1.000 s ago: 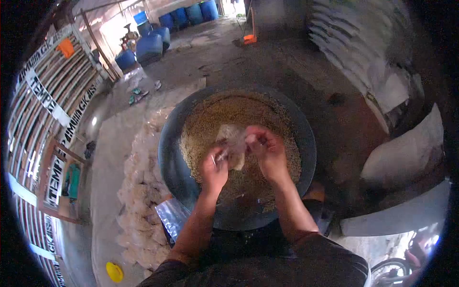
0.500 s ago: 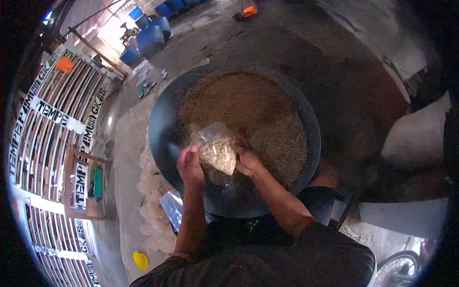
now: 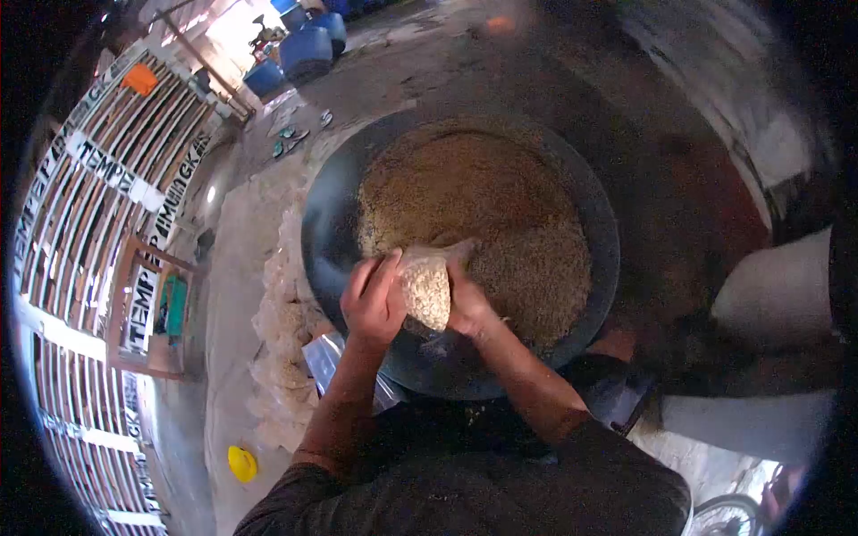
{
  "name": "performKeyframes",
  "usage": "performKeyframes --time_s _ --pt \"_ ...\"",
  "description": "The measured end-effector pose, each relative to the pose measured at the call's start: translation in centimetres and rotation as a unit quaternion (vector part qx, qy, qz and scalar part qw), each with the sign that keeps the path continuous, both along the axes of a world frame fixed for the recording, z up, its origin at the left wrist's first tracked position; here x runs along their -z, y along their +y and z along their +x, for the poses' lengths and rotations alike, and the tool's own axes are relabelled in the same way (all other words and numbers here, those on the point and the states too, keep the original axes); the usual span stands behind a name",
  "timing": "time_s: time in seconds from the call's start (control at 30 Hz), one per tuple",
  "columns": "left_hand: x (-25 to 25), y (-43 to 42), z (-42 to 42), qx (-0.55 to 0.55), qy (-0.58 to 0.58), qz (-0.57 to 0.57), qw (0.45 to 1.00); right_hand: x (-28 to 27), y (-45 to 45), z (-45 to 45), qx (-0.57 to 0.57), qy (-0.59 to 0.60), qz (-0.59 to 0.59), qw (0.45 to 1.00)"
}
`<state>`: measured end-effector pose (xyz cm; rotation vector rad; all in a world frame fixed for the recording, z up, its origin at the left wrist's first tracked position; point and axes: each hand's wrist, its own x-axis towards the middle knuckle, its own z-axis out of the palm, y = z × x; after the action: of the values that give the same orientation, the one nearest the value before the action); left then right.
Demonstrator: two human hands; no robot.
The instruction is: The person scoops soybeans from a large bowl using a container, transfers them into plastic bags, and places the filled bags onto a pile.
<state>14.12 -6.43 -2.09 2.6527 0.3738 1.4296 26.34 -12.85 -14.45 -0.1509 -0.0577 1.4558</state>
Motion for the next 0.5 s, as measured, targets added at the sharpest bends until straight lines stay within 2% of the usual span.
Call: performKeyframes --time_s 0.03,0.07,0.1,0.13,0.17,0.23,0.27,0.33,0.4,0.43,0.5 --pt "0.3 0.6 -0.7 -0.001 -0.010 0.010 1.000 3.1 0.7 1.4 0.053 -0.220 -0.048 0.973" --pt "0.7 0.9 -1.5 -0.003 -0.016 0.019 1.000 7.9 1.3 4.1 0.133 -0.633 -0.159 0.746" --pt "0.9 1.2 -2.1 -0.003 -0.019 0.026 0.999 11.3 0.7 5.5 0.210 -0.821 -0.267 0.458" --pt "0.1 1.2 -1.6 0.020 -0.057 0.047 0.997 13.1 -0.7 6.0 0.251 -0.844 -0.366 0.301" --pt "-0.3 1.6 -2.0 0.050 -0.045 0.068 0.995 10.6 -2.6 5.8 0.207 -0.740 -0.419 0.483" --pt "-1.6 2.5 -3.3 0.112 -0.019 0.112 0.987 10.8 -4.1 5.6 0.103 -0.735 -0.457 0.490" --pt "-1.3 2.4 -4.0 0.131 0.000 0.053 0.990 15.3 -3.6 6.1 0.045 -0.838 -0.442 0.318" --pt "-1.6 2.6 -5.5 0.147 0.066 0.064 0.985 19.7 -3.0 6.5 -0.026 -0.876 -0.414 0.244" --pt "-1.3 3.1 -7.0 0.156 0.140 0.078 0.975 20.5 -1.4 7.8 -0.049 -0.783 -0.420 0.456" --pt "-0.8 3.4 -7.8 0.156 0.181 0.086 0.967 19.6 -0.7 7.8 -0.058 -0.668 -0.395 0.628" --pt "0.1 3.6 -8.8 0.168 0.239 0.114 0.949 16.0 1.2 8.5 -0.063 -0.629 -0.220 0.743"
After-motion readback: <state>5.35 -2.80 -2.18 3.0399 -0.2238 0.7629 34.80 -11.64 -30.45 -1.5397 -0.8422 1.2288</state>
